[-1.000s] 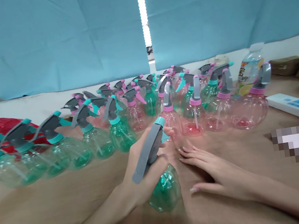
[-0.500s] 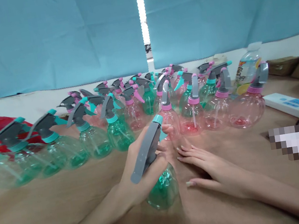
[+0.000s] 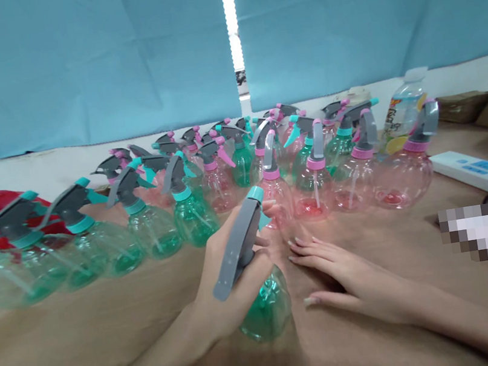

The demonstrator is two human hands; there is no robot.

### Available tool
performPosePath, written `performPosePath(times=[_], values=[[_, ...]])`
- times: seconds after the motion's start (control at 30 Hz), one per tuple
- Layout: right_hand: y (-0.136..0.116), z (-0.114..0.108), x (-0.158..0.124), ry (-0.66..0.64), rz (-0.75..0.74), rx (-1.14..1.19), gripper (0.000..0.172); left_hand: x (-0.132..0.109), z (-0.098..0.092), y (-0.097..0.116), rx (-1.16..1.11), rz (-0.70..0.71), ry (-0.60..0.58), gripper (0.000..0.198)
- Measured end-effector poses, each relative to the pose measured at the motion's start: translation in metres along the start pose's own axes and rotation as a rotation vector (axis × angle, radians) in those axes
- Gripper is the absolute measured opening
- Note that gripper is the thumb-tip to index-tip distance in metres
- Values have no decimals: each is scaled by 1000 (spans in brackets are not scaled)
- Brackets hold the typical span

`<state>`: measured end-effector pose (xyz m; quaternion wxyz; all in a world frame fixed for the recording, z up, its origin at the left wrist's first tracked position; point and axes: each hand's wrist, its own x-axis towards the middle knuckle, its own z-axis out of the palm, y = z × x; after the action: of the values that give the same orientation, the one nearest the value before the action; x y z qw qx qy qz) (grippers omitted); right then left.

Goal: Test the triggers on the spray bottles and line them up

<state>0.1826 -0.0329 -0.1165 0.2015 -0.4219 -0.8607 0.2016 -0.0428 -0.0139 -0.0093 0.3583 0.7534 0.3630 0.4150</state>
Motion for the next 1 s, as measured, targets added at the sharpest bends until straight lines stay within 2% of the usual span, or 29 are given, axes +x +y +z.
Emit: performPosePath(times=[0.27, 0.4, 0.87, 1.0], values=[[-2, -1, 1, -26, 17, -39, 68, -1, 2, 6, 20, -48, 3, 32], [-2, -1, 1, -21, 16, -32, 67, 2, 4, 7, 34, -68, 10, 36], [2, 2, -1, -1, 1, -29, 66, 0, 6, -18, 62, 9, -34, 61], [2, 2, -1, -17, 3, -46, 66, -2, 7, -21, 108, 51, -46, 60]])
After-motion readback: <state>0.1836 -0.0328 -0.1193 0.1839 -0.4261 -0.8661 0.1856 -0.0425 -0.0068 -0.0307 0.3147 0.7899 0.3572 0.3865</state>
